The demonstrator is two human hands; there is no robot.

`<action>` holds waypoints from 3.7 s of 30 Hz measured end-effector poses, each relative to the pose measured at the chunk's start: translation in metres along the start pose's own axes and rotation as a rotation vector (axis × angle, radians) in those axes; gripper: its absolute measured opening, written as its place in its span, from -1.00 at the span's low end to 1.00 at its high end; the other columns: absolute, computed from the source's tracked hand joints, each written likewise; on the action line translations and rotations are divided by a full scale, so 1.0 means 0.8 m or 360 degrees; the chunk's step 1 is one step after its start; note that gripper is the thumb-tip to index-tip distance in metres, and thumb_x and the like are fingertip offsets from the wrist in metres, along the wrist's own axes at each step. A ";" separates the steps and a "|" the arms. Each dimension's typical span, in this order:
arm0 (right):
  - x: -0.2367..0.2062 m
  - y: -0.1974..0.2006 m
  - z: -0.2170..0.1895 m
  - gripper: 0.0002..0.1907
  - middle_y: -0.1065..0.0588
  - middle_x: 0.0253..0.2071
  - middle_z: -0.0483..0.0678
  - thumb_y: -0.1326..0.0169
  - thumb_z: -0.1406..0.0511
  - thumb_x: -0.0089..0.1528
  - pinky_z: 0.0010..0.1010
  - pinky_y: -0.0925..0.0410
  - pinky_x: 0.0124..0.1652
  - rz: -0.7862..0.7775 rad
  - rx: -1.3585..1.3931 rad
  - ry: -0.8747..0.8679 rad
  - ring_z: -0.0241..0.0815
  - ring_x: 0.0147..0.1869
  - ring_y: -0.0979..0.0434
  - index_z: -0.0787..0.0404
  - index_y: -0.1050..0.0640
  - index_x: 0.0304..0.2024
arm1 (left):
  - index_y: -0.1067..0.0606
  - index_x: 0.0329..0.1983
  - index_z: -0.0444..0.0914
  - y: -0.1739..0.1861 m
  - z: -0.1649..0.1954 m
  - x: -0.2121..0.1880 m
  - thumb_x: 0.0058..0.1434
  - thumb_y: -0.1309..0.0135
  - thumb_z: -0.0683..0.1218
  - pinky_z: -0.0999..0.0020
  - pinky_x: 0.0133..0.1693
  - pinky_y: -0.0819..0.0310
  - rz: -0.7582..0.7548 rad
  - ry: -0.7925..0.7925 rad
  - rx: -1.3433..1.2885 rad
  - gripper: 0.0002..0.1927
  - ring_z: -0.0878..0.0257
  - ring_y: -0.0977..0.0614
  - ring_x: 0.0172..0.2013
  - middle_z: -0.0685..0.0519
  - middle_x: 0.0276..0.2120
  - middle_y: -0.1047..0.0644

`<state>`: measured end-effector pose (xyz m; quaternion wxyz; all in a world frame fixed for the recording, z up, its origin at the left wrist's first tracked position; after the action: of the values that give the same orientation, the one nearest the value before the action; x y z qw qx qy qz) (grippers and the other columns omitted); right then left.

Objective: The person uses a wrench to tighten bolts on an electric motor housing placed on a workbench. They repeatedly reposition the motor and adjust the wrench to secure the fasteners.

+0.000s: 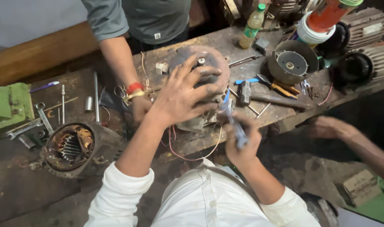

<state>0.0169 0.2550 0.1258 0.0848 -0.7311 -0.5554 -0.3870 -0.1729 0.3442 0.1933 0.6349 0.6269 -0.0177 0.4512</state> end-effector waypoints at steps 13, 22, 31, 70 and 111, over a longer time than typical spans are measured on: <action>-0.014 -0.030 0.036 -0.81 -0.57 -0.08 0.17 -0.04 0.42 0.44 -0.33 -0.49 -0.11 -0.0014 0.0509 -0.0020 -0.02 -0.09 -0.65 0.27 -0.32 0.04 | -0.62 -0.14 0.06 0.002 0.001 0.004 0.07 -0.40 0.14 -0.24 0.25 -0.27 0.0017 -0.0041 -0.0034 -0.69 -0.16 -0.21 0.42 0.12 0.22 -0.40; 0.041 -0.053 0.127 -0.77 -0.49 -0.44 -0.07 0.06 0.13 0.49 -0.44 -0.30 -0.52 -0.0120 0.1911 -0.1494 -0.25 -0.50 -0.46 0.15 -0.38 -0.07 | -0.56 0.01 -0.01 0.001 0.000 -0.008 0.16 -0.37 0.19 -0.24 0.29 -0.26 -0.0005 0.0019 -0.0011 -0.58 -0.15 -0.20 0.44 0.16 0.26 -0.40; -0.020 -0.027 0.023 -0.83 -0.50 -0.06 0.06 0.07 0.39 0.46 -0.41 -0.45 -0.02 0.0249 0.0454 -0.0032 -0.18 -0.08 -0.56 0.30 -0.33 0.08 | -0.55 0.01 -0.03 0.006 -0.003 -0.013 0.14 -0.38 0.17 -0.27 0.24 -0.27 0.0024 -0.0017 -0.0029 -0.56 -0.19 -0.22 0.42 0.15 0.23 -0.43; -0.020 -0.051 -0.030 -0.69 -0.53 -0.10 0.12 -0.28 0.46 0.27 -0.24 -0.48 -0.10 0.0164 -0.0367 0.0485 0.08 -0.08 -0.59 0.30 -0.47 0.01 | -0.63 -0.08 0.04 0.013 -0.006 -0.019 0.02 -0.41 0.05 -0.19 0.21 -0.29 0.0040 -0.0053 -0.0096 -0.63 -0.20 -0.28 0.37 0.17 0.19 -0.47; -0.001 -0.046 -0.060 -0.58 -0.53 -0.19 0.12 -0.22 0.43 -0.02 -0.17 -0.43 -0.23 -0.0104 -0.0746 0.0553 0.11 -0.17 -0.58 0.35 -0.56 -0.07 | -0.64 -0.13 0.07 0.019 -0.007 -0.021 0.01 -0.43 0.07 -0.19 0.19 -0.31 0.0063 -0.0045 -0.0154 -0.67 -0.19 -0.30 0.37 0.17 0.17 -0.46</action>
<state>-0.0382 0.2414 0.1471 -0.0049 -0.6353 -0.4513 -0.6267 -0.1952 0.3368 0.1939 0.6551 0.6013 -0.0608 0.4535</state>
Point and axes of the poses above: each hand's wrist, its own x-axis towards the middle knuckle, its own y-axis out of the back of the hand, z = x × y, the point moved 4 cm from there along x, towards the middle knuckle
